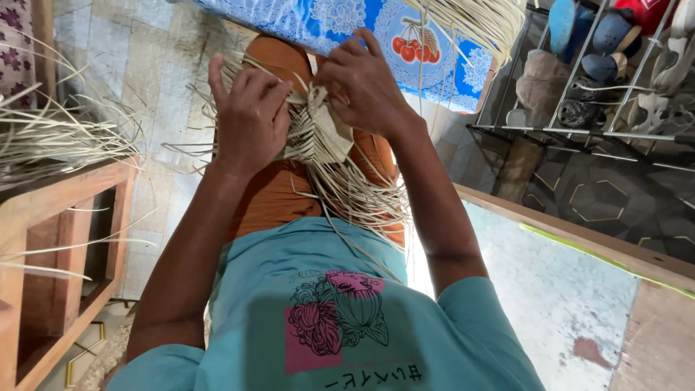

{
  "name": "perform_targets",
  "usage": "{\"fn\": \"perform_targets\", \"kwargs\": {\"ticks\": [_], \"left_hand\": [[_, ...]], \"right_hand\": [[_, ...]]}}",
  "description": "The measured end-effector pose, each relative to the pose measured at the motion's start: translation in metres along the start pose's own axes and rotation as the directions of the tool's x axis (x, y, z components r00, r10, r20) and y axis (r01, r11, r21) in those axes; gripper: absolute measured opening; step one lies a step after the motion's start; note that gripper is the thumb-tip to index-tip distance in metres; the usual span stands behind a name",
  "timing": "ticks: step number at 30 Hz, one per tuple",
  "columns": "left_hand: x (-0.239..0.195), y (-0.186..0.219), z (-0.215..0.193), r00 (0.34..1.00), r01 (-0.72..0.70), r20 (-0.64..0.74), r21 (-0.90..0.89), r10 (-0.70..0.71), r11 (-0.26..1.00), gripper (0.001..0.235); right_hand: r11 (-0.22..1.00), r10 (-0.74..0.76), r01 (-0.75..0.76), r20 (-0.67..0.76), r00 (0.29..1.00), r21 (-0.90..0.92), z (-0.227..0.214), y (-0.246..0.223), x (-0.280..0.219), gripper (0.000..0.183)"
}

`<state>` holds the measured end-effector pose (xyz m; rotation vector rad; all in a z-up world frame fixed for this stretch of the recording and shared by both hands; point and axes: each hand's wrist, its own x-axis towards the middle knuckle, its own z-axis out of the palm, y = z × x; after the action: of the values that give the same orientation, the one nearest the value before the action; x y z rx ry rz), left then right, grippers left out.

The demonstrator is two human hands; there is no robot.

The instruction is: The person sits on the floor and weaves a basket using dried palm leaves. They interlace the leaves by hand, pulling and tucking them into the existing structure to build up the sides of the basket.

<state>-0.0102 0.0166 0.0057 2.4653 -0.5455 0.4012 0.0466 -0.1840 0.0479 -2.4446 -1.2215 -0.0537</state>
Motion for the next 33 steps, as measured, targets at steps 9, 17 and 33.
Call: {"fn": "perform_targets", "kwargs": {"ticks": [9, 17, 33], "left_hand": [[-0.011, -0.018, -0.016, 0.977, -0.209, 0.026, -0.023, 0.210, 0.978, 0.008], [0.006, -0.001, -0.040, 0.952, -0.267, 0.121, -0.132, 0.283, 0.955, 0.013], [0.018, -0.030, 0.015, 0.791, -0.065, 0.603, -0.088, 0.105, 0.994, 0.033]], "right_hand": [[0.969, 0.191, -0.180, -0.056, 0.980, 0.168, 0.011, -0.015, -0.031, 0.015], [0.718, 0.171, -0.266, 0.206, 0.963, 0.643, 0.015, -0.006, -0.007, 0.021], [0.573, 0.429, -0.655, 0.501, 0.752, 0.492, 0.028, 0.023, -0.016, 0.044]]}}
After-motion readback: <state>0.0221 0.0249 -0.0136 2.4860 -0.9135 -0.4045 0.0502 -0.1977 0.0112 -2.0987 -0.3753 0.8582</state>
